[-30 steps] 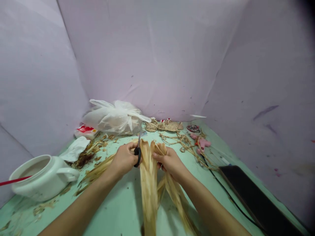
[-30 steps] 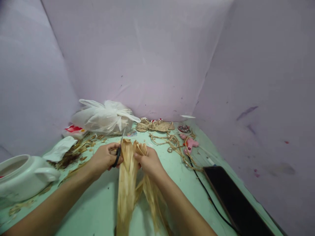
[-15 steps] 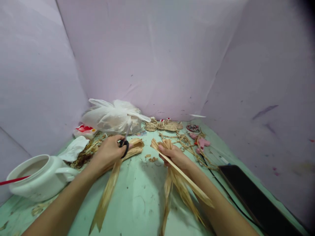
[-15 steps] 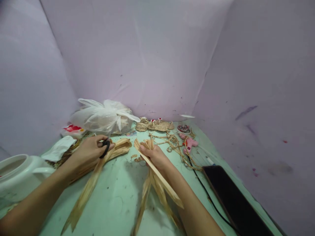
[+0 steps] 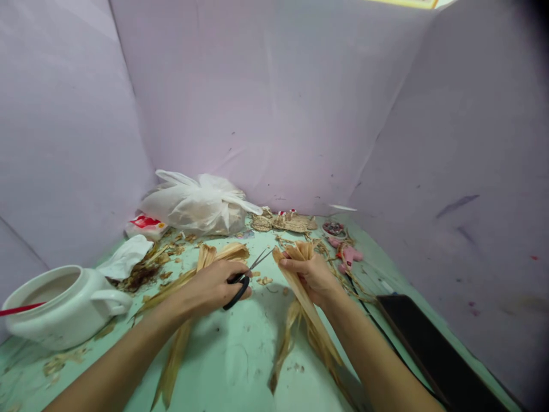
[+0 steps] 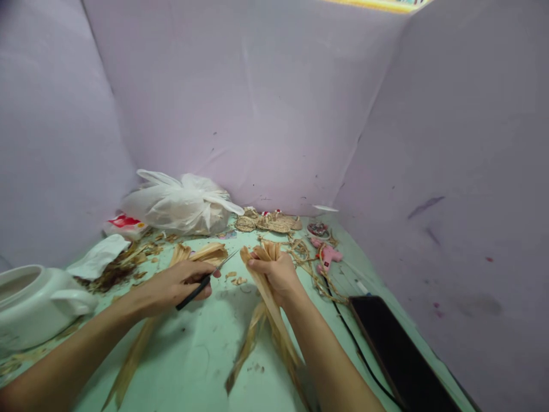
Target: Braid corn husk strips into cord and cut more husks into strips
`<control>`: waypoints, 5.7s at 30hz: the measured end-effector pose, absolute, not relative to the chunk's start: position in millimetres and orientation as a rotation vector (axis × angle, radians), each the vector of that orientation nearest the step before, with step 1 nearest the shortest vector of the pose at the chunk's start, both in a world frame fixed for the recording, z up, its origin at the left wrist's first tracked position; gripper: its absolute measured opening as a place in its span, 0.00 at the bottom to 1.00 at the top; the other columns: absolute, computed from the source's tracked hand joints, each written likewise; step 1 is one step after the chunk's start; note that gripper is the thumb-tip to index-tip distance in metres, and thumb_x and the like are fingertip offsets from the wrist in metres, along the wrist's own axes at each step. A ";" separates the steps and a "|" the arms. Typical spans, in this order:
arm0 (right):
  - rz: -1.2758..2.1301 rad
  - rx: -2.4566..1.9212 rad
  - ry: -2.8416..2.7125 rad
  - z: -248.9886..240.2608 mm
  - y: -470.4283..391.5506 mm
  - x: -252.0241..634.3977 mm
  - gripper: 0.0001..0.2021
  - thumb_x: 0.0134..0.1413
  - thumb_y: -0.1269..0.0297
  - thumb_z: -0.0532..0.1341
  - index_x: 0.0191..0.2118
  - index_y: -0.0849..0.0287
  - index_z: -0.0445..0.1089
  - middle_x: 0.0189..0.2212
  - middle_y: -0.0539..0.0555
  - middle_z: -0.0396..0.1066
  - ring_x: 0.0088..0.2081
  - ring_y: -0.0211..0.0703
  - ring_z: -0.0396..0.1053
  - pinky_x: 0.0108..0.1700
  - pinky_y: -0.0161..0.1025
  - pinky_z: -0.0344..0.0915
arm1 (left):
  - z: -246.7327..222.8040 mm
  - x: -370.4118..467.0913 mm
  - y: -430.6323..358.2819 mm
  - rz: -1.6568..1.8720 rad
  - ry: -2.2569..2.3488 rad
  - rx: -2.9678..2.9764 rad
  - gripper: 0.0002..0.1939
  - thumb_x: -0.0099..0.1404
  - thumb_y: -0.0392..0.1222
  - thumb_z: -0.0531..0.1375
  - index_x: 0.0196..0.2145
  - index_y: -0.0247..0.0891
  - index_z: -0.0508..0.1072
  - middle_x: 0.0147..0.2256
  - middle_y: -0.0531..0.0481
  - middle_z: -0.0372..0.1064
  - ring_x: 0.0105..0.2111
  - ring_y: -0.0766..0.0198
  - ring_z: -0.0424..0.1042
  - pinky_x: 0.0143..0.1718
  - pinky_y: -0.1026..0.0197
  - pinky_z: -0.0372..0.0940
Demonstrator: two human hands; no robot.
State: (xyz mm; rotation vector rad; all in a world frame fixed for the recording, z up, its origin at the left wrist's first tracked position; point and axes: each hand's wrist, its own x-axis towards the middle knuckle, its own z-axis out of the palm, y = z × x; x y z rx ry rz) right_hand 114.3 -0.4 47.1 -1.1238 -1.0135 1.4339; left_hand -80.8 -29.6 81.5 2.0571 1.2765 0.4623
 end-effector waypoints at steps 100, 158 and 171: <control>1.566 -1.201 -1.186 36.8 -17.3 83.3 0.14 0.30 0.66 0.63 0.22 0.59 0.55 0.14 0.44 0.55 0.17 0.30 0.54 0.15 0.28 0.42 | 69.0 -57.7 -31.5 1.087 1.413 1.239 0.16 0.41 0.32 0.59 0.33 0.35 0.68 0.13 0.61 0.58 0.12 0.74 0.55 0.12 0.72 0.50; 1.365 -1.398 -1.667 50.5 -6.2 127.6 0.05 0.32 0.71 0.61 0.22 0.61 0.64 0.14 0.45 0.57 0.16 0.30 0.54 0.16 0.29 0.50 | 76.7 -150.1 5.4 0.549 2.210 2.002 0.12 0.46 0.41 0.54 0.30 0.40 0.73 0.28 0.47 0.71 0.27 0.59 0.67 0.24 0.64 0.54; 1.703 -1.253 -1.782 45.5 -20.1 112.0 0.03 0.32 0.72 0.60 0.21 0.62 0.64 0.13 0.44 0.58 0.15 0.29 0.54 0.17 0.28 0.51 | 64.9 -85.5 -16.6 0.846 1.593 1.371 0.21 0.45 0.43 0.60 0.38 0.34 0.66 0.20 0.51 0.67 0.17 0.65 0.66 0.12 0.69 0.49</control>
